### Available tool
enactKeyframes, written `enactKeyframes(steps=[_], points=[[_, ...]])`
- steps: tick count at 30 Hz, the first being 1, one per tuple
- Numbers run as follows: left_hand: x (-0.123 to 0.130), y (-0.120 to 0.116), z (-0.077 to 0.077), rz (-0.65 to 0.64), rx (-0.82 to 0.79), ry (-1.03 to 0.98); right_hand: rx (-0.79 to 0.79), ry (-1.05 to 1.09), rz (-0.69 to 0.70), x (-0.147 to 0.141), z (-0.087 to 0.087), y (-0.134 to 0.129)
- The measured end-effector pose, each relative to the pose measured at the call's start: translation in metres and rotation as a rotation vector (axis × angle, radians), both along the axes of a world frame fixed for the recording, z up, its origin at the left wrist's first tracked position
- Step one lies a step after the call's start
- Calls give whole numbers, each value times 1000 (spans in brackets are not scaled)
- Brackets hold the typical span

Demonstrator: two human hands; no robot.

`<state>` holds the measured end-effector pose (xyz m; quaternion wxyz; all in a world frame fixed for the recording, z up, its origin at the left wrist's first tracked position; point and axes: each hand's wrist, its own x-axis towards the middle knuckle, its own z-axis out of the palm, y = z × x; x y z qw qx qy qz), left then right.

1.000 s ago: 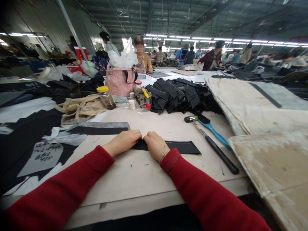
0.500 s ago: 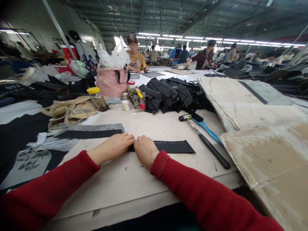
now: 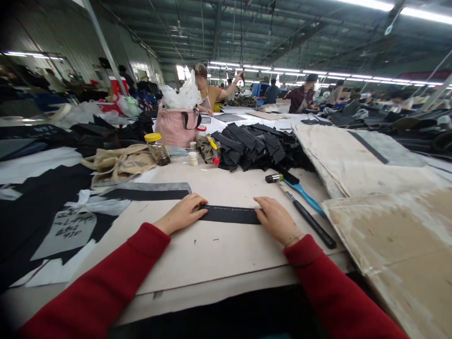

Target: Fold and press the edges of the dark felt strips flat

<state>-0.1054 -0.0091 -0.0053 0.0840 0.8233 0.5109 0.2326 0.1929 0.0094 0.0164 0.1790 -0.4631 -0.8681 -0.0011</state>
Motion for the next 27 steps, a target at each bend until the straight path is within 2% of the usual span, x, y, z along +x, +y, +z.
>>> enactKeyframes(steps=[4, 7, 11, 13, 15, 18, 21, 24, 27], points=[[0, 0, 2, -10, -4, -3, -118, -37, -153, 35, -4, 6], [-5, 0, 5, -5, 6, 19, -236, 8, -216, 38, -7, 3], [-2, -2, 12, 71, 90, 53, -322, 167, -127, 23, -7, -4], [12, -5, 15, 47, 116, 55, -306, 210, -98, 21, -6, -2], [36, -8, 16, -36, 108, 50, -217, 180, -147, 29, -5, 3], [78, -9, 15, -163, 68, 33, -48, -5, -265, 55, -5, 12], [113, -3, 10, -233, 40, -14, 18, -193, -317, 77, -4, 12], [132, 5, 3, -261, 16, -46, 62, -267, -363, 83, -4, 10], [137, 8, -3, -272, 17, -47, 43, -337, -417, 80, -7, 13]])
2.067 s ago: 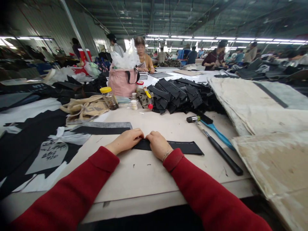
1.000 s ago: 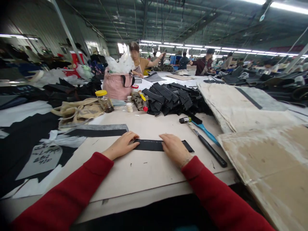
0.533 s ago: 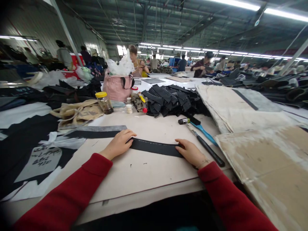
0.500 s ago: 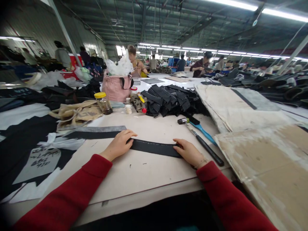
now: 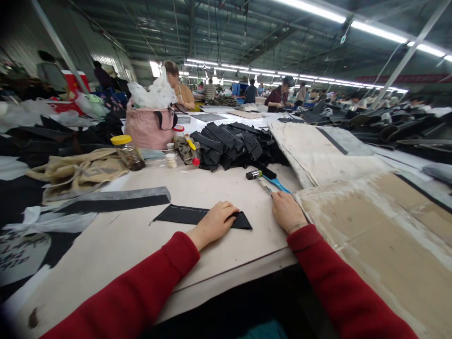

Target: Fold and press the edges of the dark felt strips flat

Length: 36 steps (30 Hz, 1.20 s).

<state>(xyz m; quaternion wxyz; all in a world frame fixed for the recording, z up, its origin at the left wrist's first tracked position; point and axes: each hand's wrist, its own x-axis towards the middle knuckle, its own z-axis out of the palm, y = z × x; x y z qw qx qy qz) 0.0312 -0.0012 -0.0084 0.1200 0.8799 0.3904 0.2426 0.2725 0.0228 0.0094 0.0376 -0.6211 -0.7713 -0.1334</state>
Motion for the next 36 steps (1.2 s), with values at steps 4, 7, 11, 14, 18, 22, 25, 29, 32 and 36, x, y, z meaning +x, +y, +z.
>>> enactKeyframes(steps=[4, 7, 11, 14, 18, 22, 25, 29, 32, 36], points=[[-1, -3, -3, 5, 32, 13, -76, -12, -109, -7, -1, 14], [-2, -5, -2, 10, 49, 38, -139, 148, -71, -12, 6, 11], [-1, -8, -1, 31, 59, 71, -351, 658, -50, -16, 19, -33], [-1, -8, 0, 46, 53, 72, -525, 885, -117, -10, 29, -77], [0, -9, 1, 93, 45, 76, -579, 720, -99, 2, 49, -102], [-1, -10, 1, 141, 41, 71, -304, 552, 98, -4, 70, -94], [-1, -10, 1, 172, 34, 77, -242, 470, 135, -4, 67, -93], [-1, -9, 1, 194, 16, 80, -430, 372, 107, 14, 56, -100], [-1, -9, 0, 193, 10, 75, -392, 371, 125, 22, 61, -104], [0, -9, 0, 196, 19, 70, -164, 369, 125, 18, 59, -106]])
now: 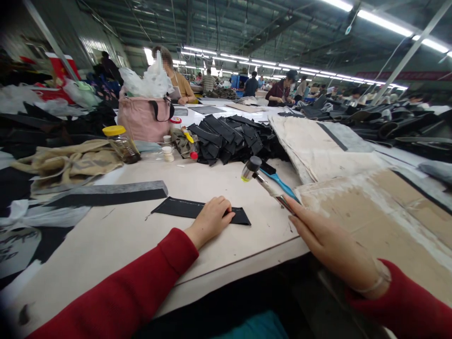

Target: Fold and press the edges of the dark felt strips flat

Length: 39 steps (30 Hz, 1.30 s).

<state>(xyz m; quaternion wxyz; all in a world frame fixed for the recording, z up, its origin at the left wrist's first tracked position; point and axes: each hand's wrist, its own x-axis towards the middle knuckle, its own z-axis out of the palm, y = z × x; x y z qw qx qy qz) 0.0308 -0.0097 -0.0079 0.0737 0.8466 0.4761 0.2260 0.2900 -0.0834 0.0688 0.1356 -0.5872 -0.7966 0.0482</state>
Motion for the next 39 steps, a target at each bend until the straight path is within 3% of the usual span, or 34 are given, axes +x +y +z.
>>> enactKeyframes(steps=[6, 11, 18, 22, 28, 32, 36, 39], points=[[0, -2, 1, 22, -12, 5, -208, -126, 86, 9, -19, -1], [0, -4, 2, 45, 32, 4, -54, -106, 27, -1, -14, 20], [-4, -6, 2, 76, 38, 8, 76, -155, 122, -33, -47, 83], [-6, -6, 1, 76, 36, 12, 149, -83, 186, -61, -51, 97], [-8, -5, -2, 91, 25, 28, -302, 76, 112, -103, -50, 104], [-8, -8, 3, 105, 19, 11, -443, 213, 246, -107, -55, 117], [-6, -14, 15, 18, 152, -109, -289, 393, 381, -111, -49, 122], [-3, -17, 20, -120, 247, -166, -109, 452, 373, -118, -33, 131]])
